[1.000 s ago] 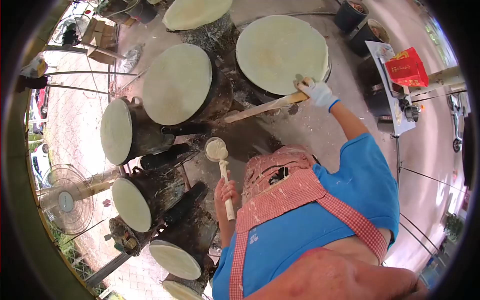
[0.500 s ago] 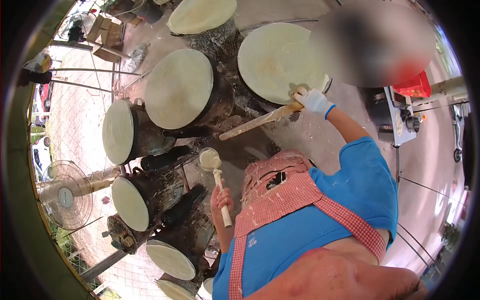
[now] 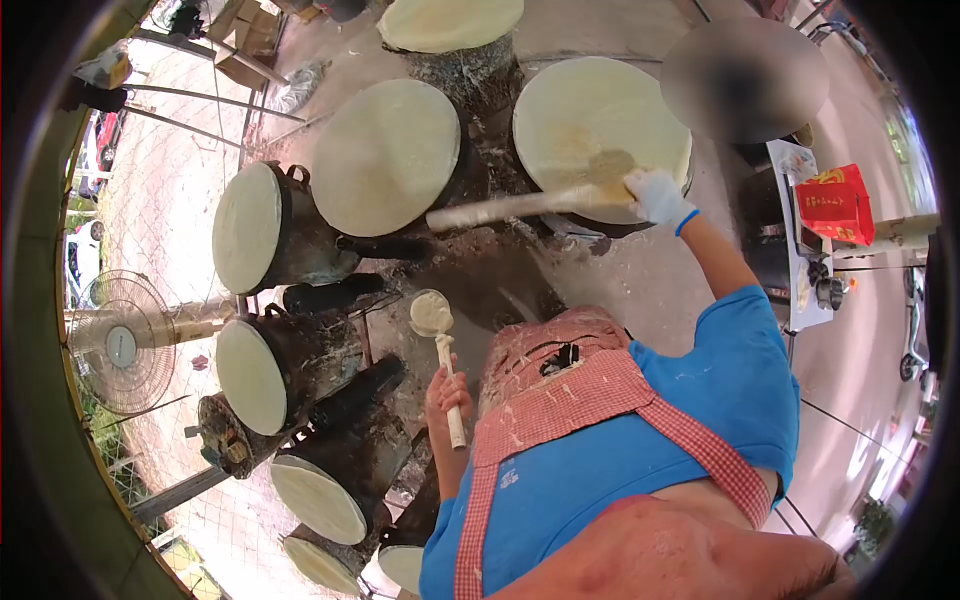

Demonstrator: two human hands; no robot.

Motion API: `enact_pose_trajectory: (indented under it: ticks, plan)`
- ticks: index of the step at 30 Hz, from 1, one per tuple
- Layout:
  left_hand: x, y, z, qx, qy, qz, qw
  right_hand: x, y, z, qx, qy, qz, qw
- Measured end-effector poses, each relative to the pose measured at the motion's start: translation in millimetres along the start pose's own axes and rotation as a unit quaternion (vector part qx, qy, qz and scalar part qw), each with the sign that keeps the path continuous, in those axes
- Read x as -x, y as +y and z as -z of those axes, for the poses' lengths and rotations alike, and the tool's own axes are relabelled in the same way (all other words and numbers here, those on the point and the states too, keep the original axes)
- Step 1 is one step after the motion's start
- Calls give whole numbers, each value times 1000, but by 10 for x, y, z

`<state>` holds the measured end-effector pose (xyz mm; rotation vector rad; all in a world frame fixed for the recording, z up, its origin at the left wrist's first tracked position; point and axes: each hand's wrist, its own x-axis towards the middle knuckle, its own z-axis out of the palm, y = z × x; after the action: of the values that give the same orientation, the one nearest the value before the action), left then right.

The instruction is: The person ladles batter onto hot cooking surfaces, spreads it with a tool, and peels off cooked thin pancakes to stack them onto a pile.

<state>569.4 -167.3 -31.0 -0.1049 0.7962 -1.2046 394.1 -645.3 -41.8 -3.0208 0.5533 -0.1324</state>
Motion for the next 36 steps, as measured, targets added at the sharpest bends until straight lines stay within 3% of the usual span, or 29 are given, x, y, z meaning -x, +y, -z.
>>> enact_pose_trajectory:
  ticks: [2,7,12,14,16,19,21,22,24,27,29,30,32,36]
  plan:
    - [23,47,-62,7,18,-15,1000,130,-87,-168,37,-89,34,995]
    - [99,186,-191,15,28,-19,999,107,-56,-297,90,-83,99,988]
    - [183,429,-243,25,21,-24,999,-154,138,135,36,45,-38,998]
    - [202,531,-221,25,24,-24,999,-341,355,479,106,70,-166,978]
    - [231,631,-204,23,23,-25,999,-491,722,780,57,261,-179,947]
    - [284,747,-176,27,11,-23,999,-693,1214,1385,199,263,-222,918]
    - [326,832,-180,12,0,-27,1000,-922,1255,1810,204,267,-268,903]
    - [354,873,-190,11,-2,-24,1000,-1034,1340,1947,269,310,-224,884]
    - [398,945,-208,22,10,-23,999,-1341,952,2442,262,290,-198,899]
    - [427,1074,-215,32,14,-35,999,-1929,1131,2666,273,249,-162,915]
    - [454,1130,-205,36,9,-43,998,-2402,1124,2776,328,219,-40,918]
    - [445,1166,-220,39,6,-51,998,-2597,1005,2814,325,231,-35,916]
    - [414,1203,-239,42,-25,-63,997,-3009,190,2966,355,79,-146,920]
    - [263,1164,-308,67,-54,-116,990,-4016,37,2752,299,74,-93,947]
